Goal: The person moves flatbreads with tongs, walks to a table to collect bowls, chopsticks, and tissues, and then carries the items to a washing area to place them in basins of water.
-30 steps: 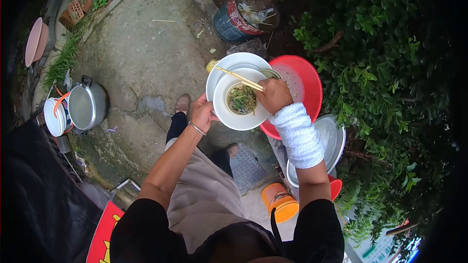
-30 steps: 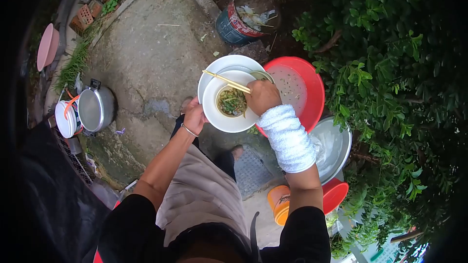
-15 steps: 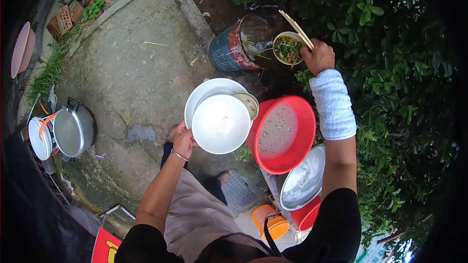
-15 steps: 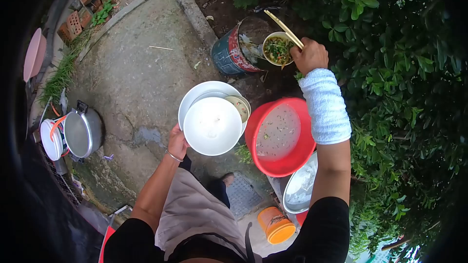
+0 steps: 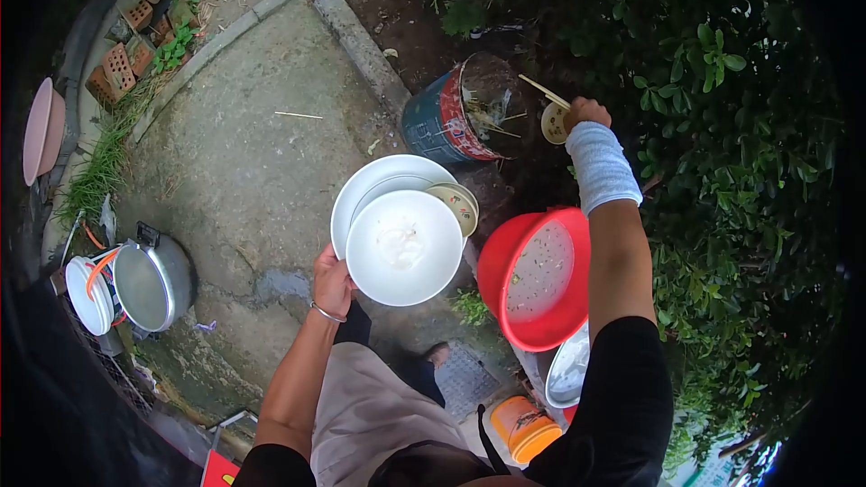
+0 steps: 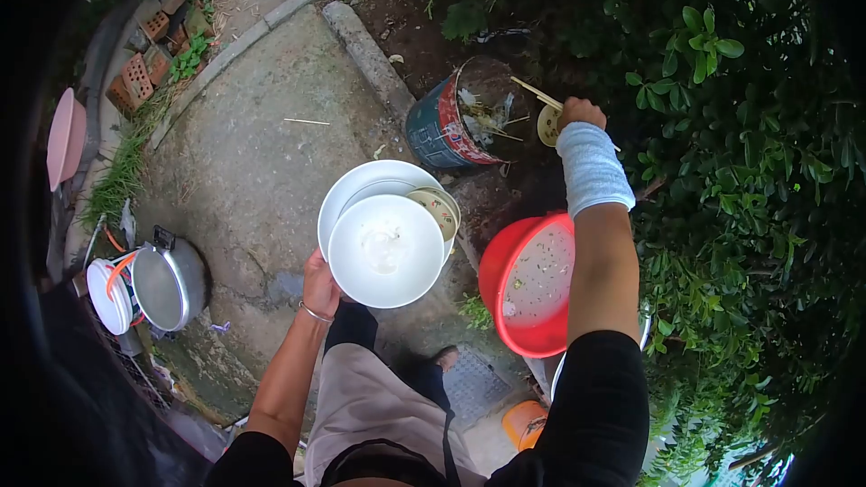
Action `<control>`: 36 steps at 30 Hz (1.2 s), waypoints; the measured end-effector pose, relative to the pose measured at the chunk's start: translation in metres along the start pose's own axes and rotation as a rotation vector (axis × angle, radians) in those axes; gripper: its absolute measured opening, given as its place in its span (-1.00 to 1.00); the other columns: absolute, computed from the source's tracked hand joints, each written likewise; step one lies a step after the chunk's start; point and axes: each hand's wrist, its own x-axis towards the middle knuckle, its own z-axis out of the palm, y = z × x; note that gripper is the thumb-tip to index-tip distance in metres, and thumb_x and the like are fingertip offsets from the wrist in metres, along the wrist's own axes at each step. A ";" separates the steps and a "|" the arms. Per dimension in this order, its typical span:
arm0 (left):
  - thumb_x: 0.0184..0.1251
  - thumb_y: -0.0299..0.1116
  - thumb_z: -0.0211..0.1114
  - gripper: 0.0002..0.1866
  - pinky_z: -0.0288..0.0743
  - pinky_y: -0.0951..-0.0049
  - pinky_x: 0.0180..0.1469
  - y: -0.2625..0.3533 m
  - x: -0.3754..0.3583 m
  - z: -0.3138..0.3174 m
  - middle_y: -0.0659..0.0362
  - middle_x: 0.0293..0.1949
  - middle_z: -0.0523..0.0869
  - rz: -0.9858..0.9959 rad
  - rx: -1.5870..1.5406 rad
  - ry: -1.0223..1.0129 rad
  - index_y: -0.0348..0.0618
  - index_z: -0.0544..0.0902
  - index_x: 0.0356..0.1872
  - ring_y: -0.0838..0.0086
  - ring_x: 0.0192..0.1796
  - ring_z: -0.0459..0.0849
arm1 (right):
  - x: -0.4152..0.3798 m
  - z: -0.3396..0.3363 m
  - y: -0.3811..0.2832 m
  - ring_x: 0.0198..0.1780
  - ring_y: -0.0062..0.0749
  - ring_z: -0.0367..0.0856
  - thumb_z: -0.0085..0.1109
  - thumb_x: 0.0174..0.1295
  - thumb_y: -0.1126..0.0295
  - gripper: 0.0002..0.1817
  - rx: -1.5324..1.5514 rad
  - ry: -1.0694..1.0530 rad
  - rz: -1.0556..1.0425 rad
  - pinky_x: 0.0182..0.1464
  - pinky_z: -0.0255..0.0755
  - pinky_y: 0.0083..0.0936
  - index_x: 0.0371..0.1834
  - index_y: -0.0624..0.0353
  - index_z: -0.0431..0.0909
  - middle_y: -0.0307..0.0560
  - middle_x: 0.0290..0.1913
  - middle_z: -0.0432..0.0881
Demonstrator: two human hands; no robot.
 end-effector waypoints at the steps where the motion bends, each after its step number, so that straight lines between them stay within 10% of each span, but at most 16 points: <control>1: 0.20 -0.59 0.12 -0.73 0.53 0.69 -0.56 -0.002 0.000 -0.003 0.15 -0.37 0.70 -0.001 0.009 -0.005 -0.29 0.52 -0.05 0.60 -0.48 0.67 | 0.000 0.000 0.000 -0.03 -0.09 0.61 0.17 0.04 0.15 -0.64 0.058 -0.028 0.013 0.02 0.49 -0.29 -0.09 -0.01 0.60 0.00 -0.09 0.64; 13: 0.23 -0.56 0.11 -0.80 0.27 0.76 -0.71 -0.034 -0.034 0.024 0.24 -0.49 0.66 -0.030 0.086 -0.035 -0.23 0.55 -0.12 0.72 -0.66 0.51 | -0.108 0.049 0.052 -0.17 0.00 0.63 0.21 -0.08 0.13 -0.66 0.565 0.028 0.114 -0.07 0.50 -0.22 -0.26 0.05 0.64 0.13 -0.27 0.65; 16: 0.23 -0.59 0.08 -0.70 0.56 0.43 -0.04 -0.048 -0.050 0.023 0.09 -0.09 0.65 -0.078 0.105 -0.101 -0.29 0.50 0.01 0.42 -0.09 0.65 | -0.183 0.086 0.094 -0.38 -0.03 0.65 0.24 -0.14 0.15 -0.71 0.915 0.118 0.148 -0.24 0.51 -0.25 -0.47 0.15 0.64 0.11 -0.49 0.64; 21: 0.24 -0.58 0.08 -0.74 0.58 0.48 -0.10 -0.085 -0.094 0.053 0.09 -0.11 0.65 -0.114 0.202 -0.188 -0.25 0.52 -0.04 0.44 -0.11 0.66 | -0.371 0.186 0.189 -0.57 -0.44 0.57 0.27 -0.13 0.24 -0.75 1.334 -0.082 0.489 -0.39 0.46 -0.44 -0.58 0.24 0.62 -0.04 -0.68 0.55; 25: 0.25 -0.57 0.05 -0.72 0.57 0.41 -0.03 -0.142 -0.138 0.074 0.07 -0.07 0.64 -0.299 0.291 -0.288 -0.25 0.49 0.00 0.39 -0.05 0.64 | -0.527 0.271 0.282 -0.52 -0.40 0.59 0.31 -0.14 0.19 -0.70 1.217 -0.169 1.002 -0.34 0.48 -0.43 -0.55 0.26 0.63 -0.04 -0.61 0.61; 36: -0.04 -0.60 0.06 -0.53 0.70 0.10 -0.35 -0.391 -0.261 0.138 -0.01 -0.18 0.64 -0.780 0.556 -0.393 -0.24 0.48 0.02 0.20 -0.23 0.71 | -0.663 0.408 0.430 -0.10 -0.12 0.64 0.30 -0.10 0.05 -0.55 0.791 -0.576 1.399 0.02 0.48 -0.30 -0.22 0.14 0.65 0.09 -0.17 0.65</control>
